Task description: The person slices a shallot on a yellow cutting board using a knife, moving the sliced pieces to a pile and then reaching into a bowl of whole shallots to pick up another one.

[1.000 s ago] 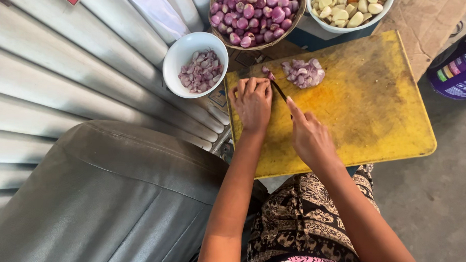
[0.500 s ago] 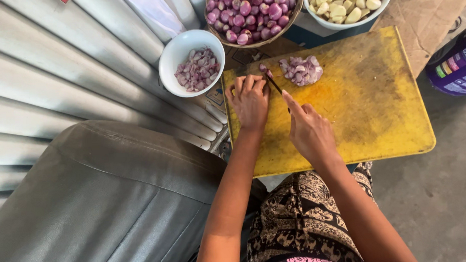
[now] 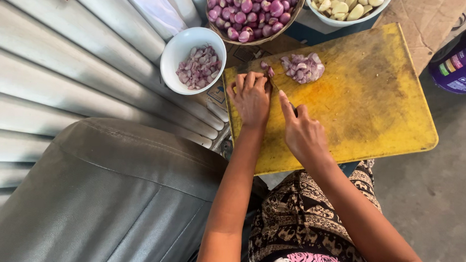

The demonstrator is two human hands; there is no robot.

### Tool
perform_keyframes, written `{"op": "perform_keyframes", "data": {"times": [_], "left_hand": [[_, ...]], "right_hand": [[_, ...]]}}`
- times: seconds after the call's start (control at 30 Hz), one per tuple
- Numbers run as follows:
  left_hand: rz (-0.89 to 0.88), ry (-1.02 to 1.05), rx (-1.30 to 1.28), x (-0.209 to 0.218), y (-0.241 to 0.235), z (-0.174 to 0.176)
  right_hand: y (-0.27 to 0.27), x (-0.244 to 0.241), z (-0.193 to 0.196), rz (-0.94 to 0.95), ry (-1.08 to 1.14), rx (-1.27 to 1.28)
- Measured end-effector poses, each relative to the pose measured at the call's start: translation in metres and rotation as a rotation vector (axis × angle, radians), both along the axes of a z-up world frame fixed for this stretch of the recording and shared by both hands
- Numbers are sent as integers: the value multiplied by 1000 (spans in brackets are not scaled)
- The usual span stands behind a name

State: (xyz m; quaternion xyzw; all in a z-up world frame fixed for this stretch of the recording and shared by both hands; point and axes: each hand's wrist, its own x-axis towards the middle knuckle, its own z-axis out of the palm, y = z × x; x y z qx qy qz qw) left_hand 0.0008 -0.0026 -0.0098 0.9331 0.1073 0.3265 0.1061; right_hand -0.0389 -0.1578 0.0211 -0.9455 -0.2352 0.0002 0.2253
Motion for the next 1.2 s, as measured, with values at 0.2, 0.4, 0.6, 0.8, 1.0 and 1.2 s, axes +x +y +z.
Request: {"op": "perform_keyframes", "data": {"times": [0.2,0.4,0.6,0.8,1.0,1.2], "left_hand": [[10,-7,44,-1,0,1],[11,-26,34,1,0,0],[1,-45,10,0,-1,1],[31,-52,19,3,-3,1],[0,-98,-112,1,3,-4],[-191,-60,-347,14,13,-5]], "right_hand": [[8,0,11,10,-1,-29],[14,1,19,35,23,-102],[13,3,27,36,13,-185],[-14,10,34,-57,238,18],[-49,17,37,-80,272,231],[-67,17,35,-74,306,431]]}}
